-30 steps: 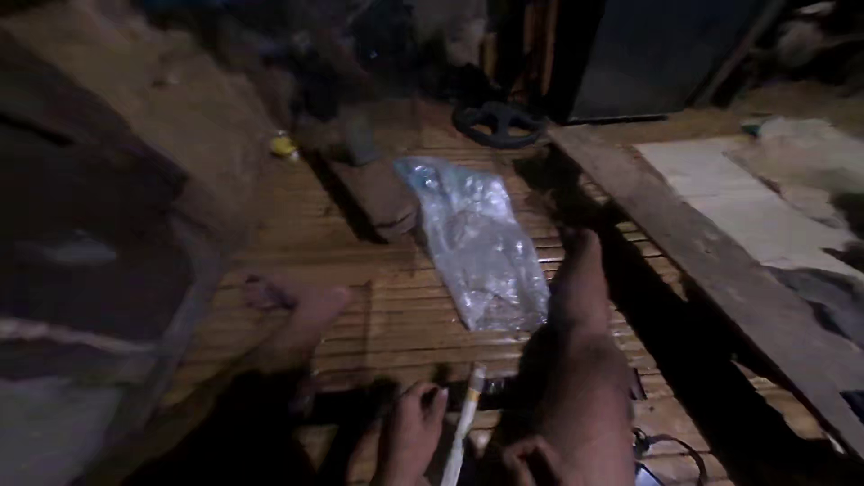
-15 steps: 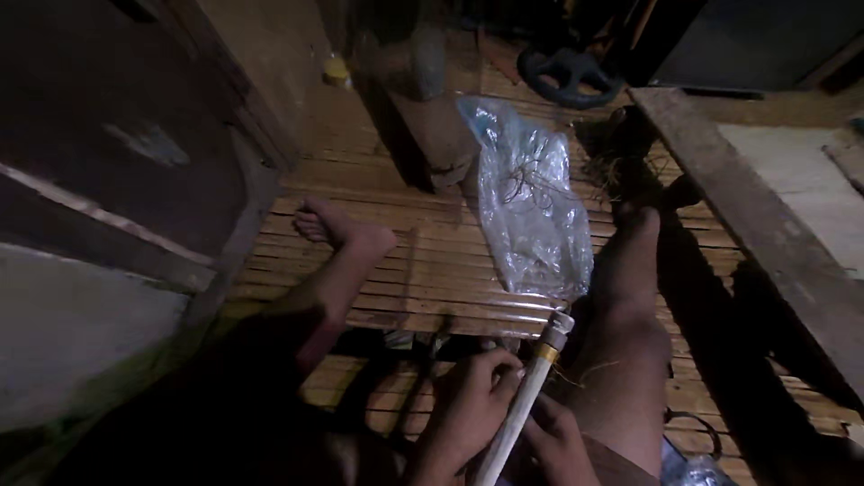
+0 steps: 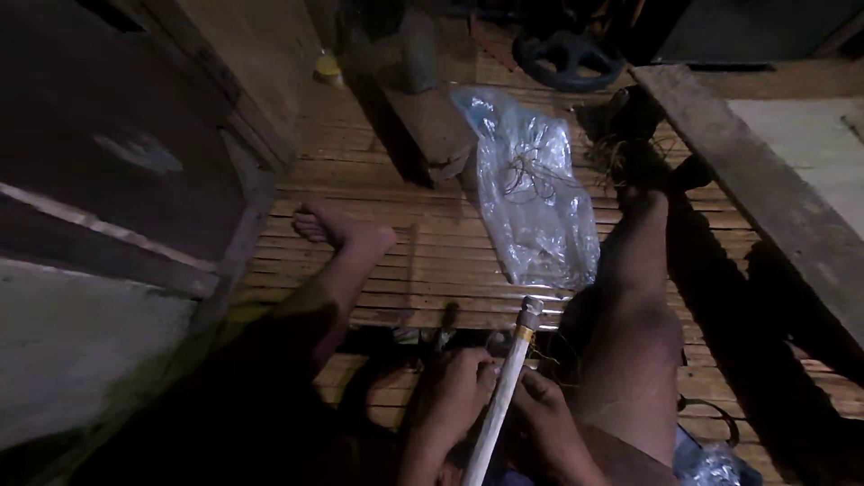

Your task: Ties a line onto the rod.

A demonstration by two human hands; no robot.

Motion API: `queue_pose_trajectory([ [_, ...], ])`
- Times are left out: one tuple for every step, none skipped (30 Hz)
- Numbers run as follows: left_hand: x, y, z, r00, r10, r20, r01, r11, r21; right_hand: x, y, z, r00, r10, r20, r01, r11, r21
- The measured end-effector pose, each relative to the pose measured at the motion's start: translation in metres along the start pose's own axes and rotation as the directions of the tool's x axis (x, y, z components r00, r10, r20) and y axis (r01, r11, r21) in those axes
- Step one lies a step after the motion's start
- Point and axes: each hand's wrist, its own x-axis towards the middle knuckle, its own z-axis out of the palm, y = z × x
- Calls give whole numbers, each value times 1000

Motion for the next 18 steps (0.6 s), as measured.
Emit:
queue_pose_trajectory([
  [-1,0,-2,1000,-12,16,12,1000,14,1,2,1,1000,2,5,-2,1000,11],
  [-1,-2,-3,1000,-17,23,16,1000,24,2,4,2,1000,9,8,-9,1000,25],
  [-2,-2,-4,999,-22,28,21,999,35,3,4,4,1000,18,6,-18,999,41],
  [-3,-2,-5,999,-22,29,21,999,43,4,3,5,1000,23,1,-23,998,53],
  [-3,-2,-6,1000,-17,25,16,999,47,4,1,6,1000,28,-7,-28,998,56],
  [-3,-2,-6,1000,-13,18,12,999,50,4,-1,7,999,36,-12,-35,998,54],
  [-3,-1,-5,1000,-15,12,14,998,54,3,-2,7,999,42,-18,-41,998,54],
  [-4,0,-5,1000,-17,0,17,998,53,3,-4,7,999,44,-25,-43,998,50],
  [-4,1,-5,1000,-21,-22,22,999,45,2,-5,7,999,37,-31,-35,999,38],
  [-6,2,-5,998,-27,-54,28,999,33,0,-7,5,999,18,-32,-17,1000,16],
  [-9,3,-6,995,-26,-92,28,999,17,-2,-10,2,1000,-4,-28,4,1000,-17],
  [-12,3,-7,991,-15,-131,15,1000,-3,-5,-13,0,999,-27,-28,25,998,-64],
  [-16,3,-9,985,8,-172,-12,1000,-23,-10,-18,-2,998,-53,-29,49,992,-119],
  [-20,1,-9,975,45,-219,-55,998,-37,-14,-23,-5,996,-80,-32,73,982,-174],
  [-24,0,-10,958,89,-271,-105,993,-45,-19,-28,-6,994,-105,-36,95,970,-222],
  [-29,-1,-9,937,136,-322,-158,986,-44,-23,-34,-8,990,-135,-41,119,956,-269],
  [-33,-1,-8,907,190,-375,-216,976,-30,-27,-38,-10,984,-173,-46,151,938,-312],
  [-36,-2,-7,867,250,-431,-278,961,-2,-30,-42,-11,975,-216,-52,184,919,-349],
])
